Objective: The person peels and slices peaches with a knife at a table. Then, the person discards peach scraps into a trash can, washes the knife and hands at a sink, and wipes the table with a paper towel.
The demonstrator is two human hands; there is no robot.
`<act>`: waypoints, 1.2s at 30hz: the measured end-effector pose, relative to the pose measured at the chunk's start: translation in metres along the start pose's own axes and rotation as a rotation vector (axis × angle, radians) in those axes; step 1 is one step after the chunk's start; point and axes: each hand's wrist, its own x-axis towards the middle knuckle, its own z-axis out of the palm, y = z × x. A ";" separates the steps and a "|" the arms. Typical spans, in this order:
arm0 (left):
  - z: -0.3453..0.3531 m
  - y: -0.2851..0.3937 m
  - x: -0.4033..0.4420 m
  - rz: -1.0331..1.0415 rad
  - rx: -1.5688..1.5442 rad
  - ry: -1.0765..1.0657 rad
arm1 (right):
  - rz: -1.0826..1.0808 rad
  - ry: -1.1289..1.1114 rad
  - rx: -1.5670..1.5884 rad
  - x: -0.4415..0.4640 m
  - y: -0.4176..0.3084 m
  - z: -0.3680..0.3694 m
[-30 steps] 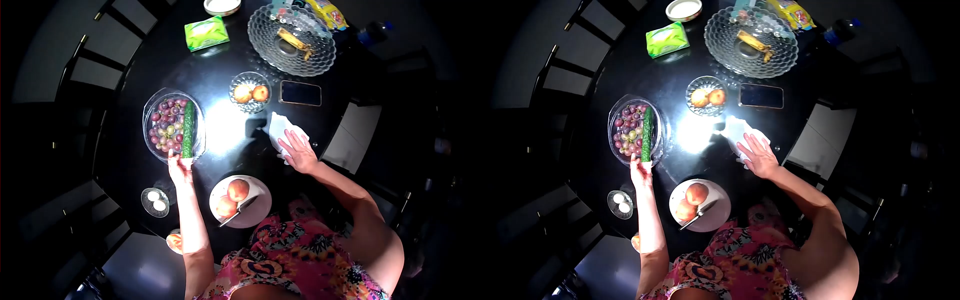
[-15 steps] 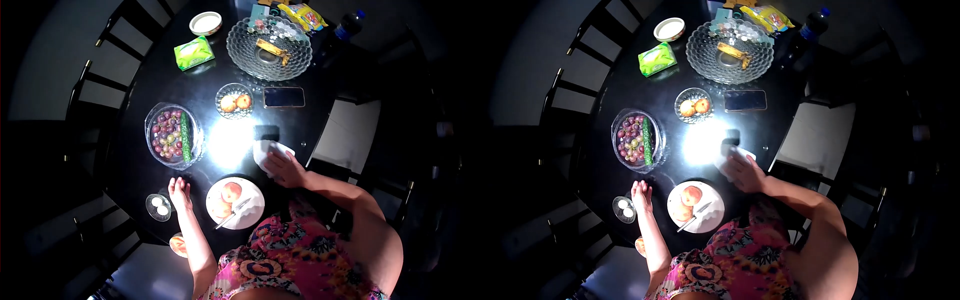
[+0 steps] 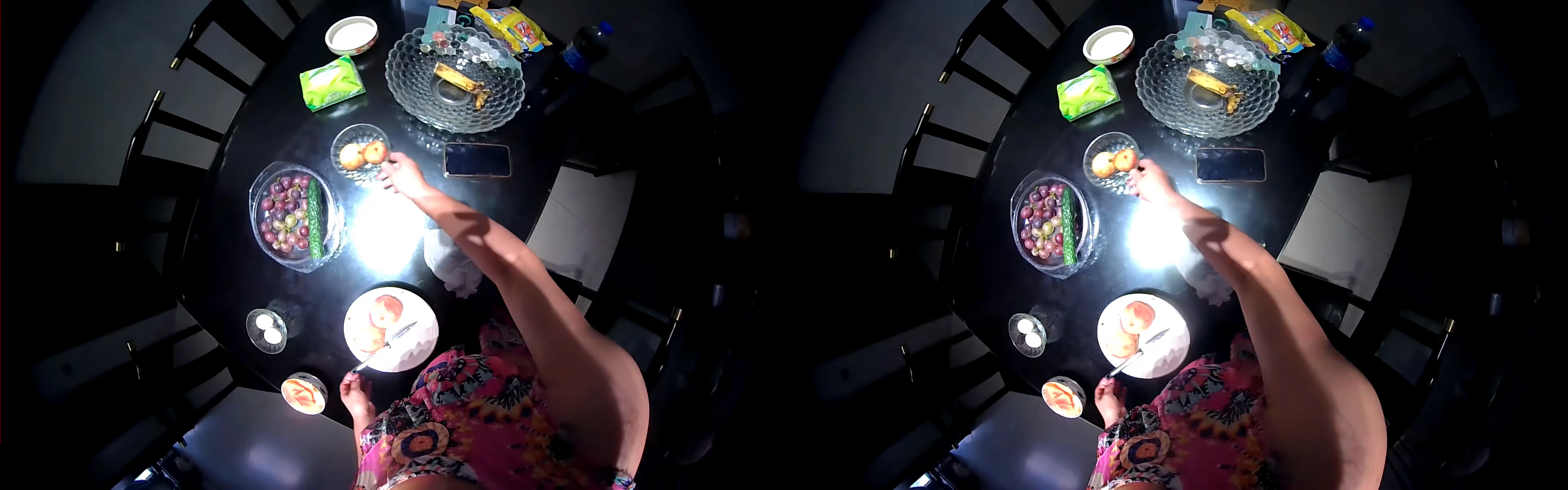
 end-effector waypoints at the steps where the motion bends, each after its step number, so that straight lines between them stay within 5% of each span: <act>1: 0.001 -0.004 -0.003 -0.036 -0.013 -0.063 | -0.212 0.011 -0.233 -0.017 -0.001 0.002; 5: 0.003 -0.015 -0.021 -0.229 -0.064 -0.372 | -0.832 -0.143 -1.064 -0.159 0.032 -0.064; 6: 0.009 -0.018 -0.022 -0.227 -0.096 -0.412 | -0.805 -0.253 -1.206 -0.179 0.031 -0.079; 10: 0.032 -0.010 -0.029 -0.169 -0.163 -0.452 | -0.939 -0.063 -1.352 -0.164 0.073 -0.090; 13: 0.035 -0.012 -0.015 -0.066 -0.068 -0.436 | -0.791 0.041 -1.281 -0.085 0.054 -0.064; 14: 0.037 -0.013 -0.011 -0.036 -0.052 -0.428 | -0.938 0.125 -1.095 -0.076 0.031 -0.059; 17: 0.050 -0.011 -0.007 0.043 -0.006 -0.455 | -1.019 0.078 -1.244 -0.082 0.033 -0.066; 20: 0.069 0.000 0.006 0.051 -0.013 -0.428 | -0.935 -0.145 -1.392 -0.124 0.053 -0.126; 21: 0.067 -0.003 0.021 0.087 -0.027 -0.500 | -0.862 -0.196 -1.775 -0.137 0.049 -0.154; 22: 0.074 0.001 0.025 0.096 -0.024 -0.504 | -0.674 -0.259 -1.690 -0.135 0.078 -0.201; 25: 0.094 0.016 0.018 0.103 0.006 -0.506 | -0.416 -0.112 -1.522 -0.138 0.035 -0.269; 29: 0.098 0.019 0.010 0.028 0.004 -0.465 | -0.514 0.220 -1.593 -0.042 0.023 -0.331; 36: 0.062 0.022 -0.014 -0.056 0.169 -0.438 | -0.204 0.480 -1.552 0.042 -0.006 -0.320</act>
